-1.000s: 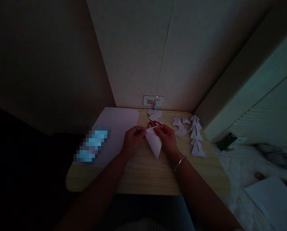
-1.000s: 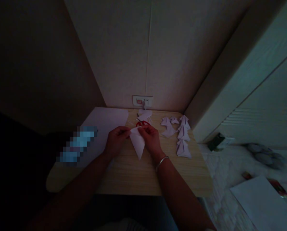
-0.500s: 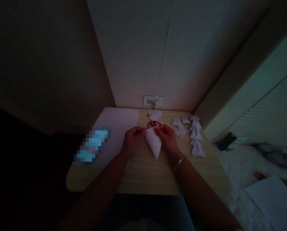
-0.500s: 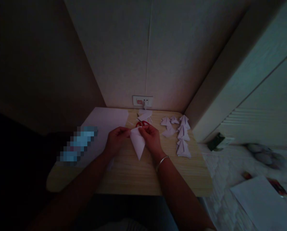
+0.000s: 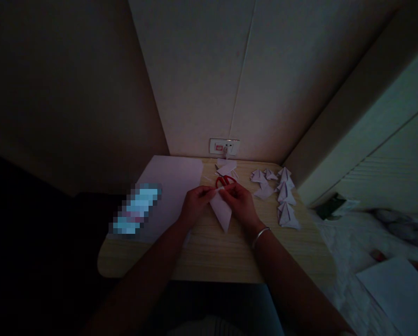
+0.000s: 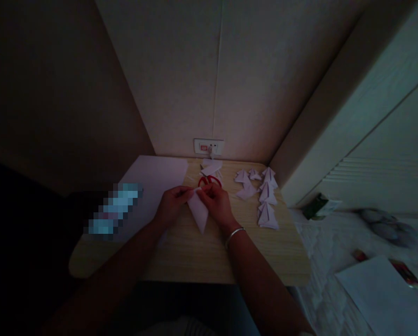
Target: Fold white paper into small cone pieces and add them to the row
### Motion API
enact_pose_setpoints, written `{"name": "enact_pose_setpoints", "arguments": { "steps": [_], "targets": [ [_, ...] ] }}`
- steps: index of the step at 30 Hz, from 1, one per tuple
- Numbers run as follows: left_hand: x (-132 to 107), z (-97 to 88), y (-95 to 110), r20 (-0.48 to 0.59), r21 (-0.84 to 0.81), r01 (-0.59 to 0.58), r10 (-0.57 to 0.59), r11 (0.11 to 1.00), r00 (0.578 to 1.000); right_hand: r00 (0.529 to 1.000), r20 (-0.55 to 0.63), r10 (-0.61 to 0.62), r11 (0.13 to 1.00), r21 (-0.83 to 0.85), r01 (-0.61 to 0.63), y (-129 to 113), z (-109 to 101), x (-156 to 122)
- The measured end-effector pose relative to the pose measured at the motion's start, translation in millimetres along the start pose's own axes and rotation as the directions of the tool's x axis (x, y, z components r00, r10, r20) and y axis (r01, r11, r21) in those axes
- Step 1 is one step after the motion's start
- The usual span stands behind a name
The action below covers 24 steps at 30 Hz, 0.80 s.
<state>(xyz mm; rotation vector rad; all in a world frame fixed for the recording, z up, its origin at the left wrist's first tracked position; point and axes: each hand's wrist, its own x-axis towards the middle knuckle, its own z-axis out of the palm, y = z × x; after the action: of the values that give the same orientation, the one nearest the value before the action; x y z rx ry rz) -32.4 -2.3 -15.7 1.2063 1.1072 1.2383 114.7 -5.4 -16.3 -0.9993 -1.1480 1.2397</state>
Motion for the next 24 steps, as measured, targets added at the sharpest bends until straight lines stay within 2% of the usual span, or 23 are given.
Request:
{"name": "enact_pose_setpoints", "arguments": {
  "steps": [4, 7, 11, 16, 24],
  "targets": [
    [2.0, -1.8, -4.7, -0.073, 0.016, -0.038, 0.039, 0.999, 0.997, 1.000, 0.007, 0.017, 0.997, 0.076, -0.018, 1.4, 1.5, 1.5],
    [0.8, -2.7, -2.1, -0.126, 0.041, -0.091, 0.096, 0.995, 0.987, 0.999, 0.004, 0.050, 0.998, 0.031, -0.050, 1.0, 1.8, 2.8],
    [-2.9, -1.0, 6.2, -0.090, 0.095, -0.132, 0.140, 0.987, 0.986, 1.000, 0.003, 0.025, 0.998, -0.055, -0.025, 0.8, 0.6, 1.6],
    [-3.3, -0.4, 8.3, -0.069, 0.136, -0.132, 0.142, 0.982, 0.987, 0.995, 0.090, 0.035, 0.987, -0.157, -0.021, -1.0, 1.3, -2.7],
    [0.3, -5.0, 3.7, -0.201, 0.033, -0.138, 0.142, 0.990, 0.969, 0.992, 0.018, 0.126, 0.991, -0.051, -0.125, -4.1, 3.0, -2.2]
  ]
}}
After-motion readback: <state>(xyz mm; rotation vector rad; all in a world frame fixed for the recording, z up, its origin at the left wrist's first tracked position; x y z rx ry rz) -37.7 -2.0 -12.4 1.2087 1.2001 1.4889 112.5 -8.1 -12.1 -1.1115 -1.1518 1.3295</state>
